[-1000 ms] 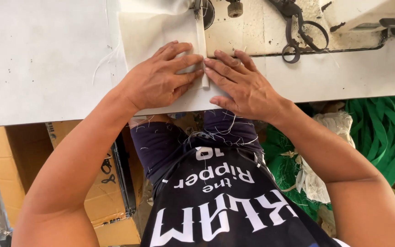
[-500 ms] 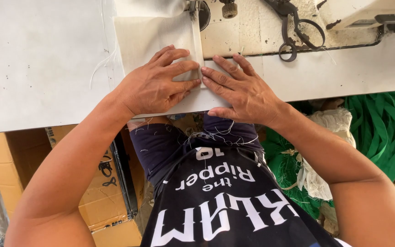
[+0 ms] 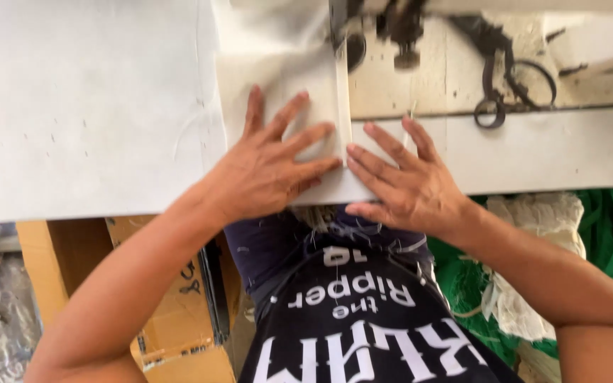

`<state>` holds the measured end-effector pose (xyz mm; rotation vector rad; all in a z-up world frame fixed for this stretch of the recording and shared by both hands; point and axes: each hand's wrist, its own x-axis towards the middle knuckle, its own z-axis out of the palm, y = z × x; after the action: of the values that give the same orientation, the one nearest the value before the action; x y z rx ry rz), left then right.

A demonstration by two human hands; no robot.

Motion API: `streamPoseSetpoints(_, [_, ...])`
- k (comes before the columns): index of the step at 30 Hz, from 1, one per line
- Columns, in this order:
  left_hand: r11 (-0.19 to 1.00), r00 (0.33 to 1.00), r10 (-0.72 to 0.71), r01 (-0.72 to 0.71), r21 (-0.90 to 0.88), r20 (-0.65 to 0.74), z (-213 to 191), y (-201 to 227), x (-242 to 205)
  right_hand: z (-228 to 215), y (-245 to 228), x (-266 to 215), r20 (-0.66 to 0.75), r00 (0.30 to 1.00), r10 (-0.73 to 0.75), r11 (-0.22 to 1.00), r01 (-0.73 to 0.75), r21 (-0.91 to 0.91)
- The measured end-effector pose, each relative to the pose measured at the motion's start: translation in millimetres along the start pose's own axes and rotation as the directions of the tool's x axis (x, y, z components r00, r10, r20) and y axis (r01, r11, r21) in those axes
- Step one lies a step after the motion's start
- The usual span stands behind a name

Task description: Folding and sewing small white fabric pieces using an industrial sewing machine on a factory floor.

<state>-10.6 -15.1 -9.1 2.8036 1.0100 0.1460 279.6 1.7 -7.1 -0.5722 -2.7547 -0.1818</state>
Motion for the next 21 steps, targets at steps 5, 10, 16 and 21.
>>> streamPoseSetpoints(5, [0.999, 0.996, -0.033, 0.036, -0.035, 0.086, 1.4, -21.9, 8.0, -2.3, 17.3, 16.6, -0.022, 1.0, -0.004, 0.999, 0.003, -0.035])
streamPoseSetpoints(10, [0.999, 0.998, -0.042, 0.043, -0.033, 0.044, -17.4, -51.8, 32.0, 10.0, 43.1, 28.1, 0.054, 0.998, 0.012, 0.988, -0.004, -0.152])
streamPoseSetpoints(16, [0.929, 0.888, -0.158, 0.281, -0.239, 0.432, -58.9, -80.2, 67.3, 29.9, 74.8, 46.5, 0.484, 0.864, 0.141, 0.986, -0.079, -0.146])
streamPoseSetpoints(21, [1.0, 0.995, 0.012, -0.013, -0.006, -0.098, -15.7, -115.0, 61.6, 21.5, 91.3, 55.4, 0.074, 0.99, 0.119, 0.992, -0.122, 0.037])
